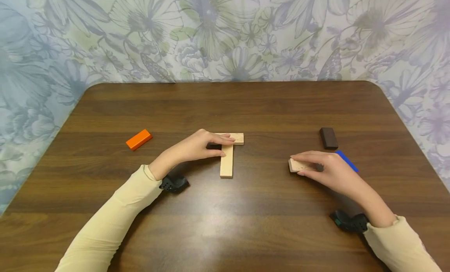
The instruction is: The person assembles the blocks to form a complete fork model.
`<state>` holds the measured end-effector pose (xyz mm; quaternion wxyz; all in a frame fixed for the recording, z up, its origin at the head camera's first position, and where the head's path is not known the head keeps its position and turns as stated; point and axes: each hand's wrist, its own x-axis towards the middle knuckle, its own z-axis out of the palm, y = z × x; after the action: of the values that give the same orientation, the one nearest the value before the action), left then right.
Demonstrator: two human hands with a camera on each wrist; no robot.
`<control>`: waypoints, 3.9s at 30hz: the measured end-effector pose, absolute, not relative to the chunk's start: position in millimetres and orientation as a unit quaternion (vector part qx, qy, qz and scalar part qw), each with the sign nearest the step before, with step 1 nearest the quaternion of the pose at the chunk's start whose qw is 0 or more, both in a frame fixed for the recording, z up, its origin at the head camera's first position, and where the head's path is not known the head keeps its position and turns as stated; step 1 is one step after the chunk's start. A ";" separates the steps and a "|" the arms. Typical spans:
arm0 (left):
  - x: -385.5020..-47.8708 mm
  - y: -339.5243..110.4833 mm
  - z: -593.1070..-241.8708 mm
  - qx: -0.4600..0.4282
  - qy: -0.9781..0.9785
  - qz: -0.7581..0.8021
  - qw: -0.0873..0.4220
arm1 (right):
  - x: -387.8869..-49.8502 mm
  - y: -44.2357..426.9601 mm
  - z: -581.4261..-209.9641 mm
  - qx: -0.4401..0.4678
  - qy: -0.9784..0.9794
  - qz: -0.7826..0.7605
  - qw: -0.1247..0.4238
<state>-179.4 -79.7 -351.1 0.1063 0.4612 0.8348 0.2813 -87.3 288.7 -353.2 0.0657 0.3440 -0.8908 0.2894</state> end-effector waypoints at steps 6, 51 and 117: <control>-180.3 -79.4 -351.2 0.462 0.834 0.281 0.108 | -98.6 253.6 -349.6 0.402 -0.852 0.336 0.016; -178.7 -80.6 -349.8 0.456 0.835 0.286 0.111 | -98.2 167.0 -372.7 0.459 -0.800 0.384 -0.029; -179.3 -77.8 -348.2 0.462 0.831 0.289 0.110 | -39.0 135.7 -385.9 0.294 -0.896 0.332 0.005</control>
<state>-179.3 -77.8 -348.2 0.1103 0.4618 0.8315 0.2886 -39.0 135.7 -385.9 0.0045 0.2939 -0.8963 0.3319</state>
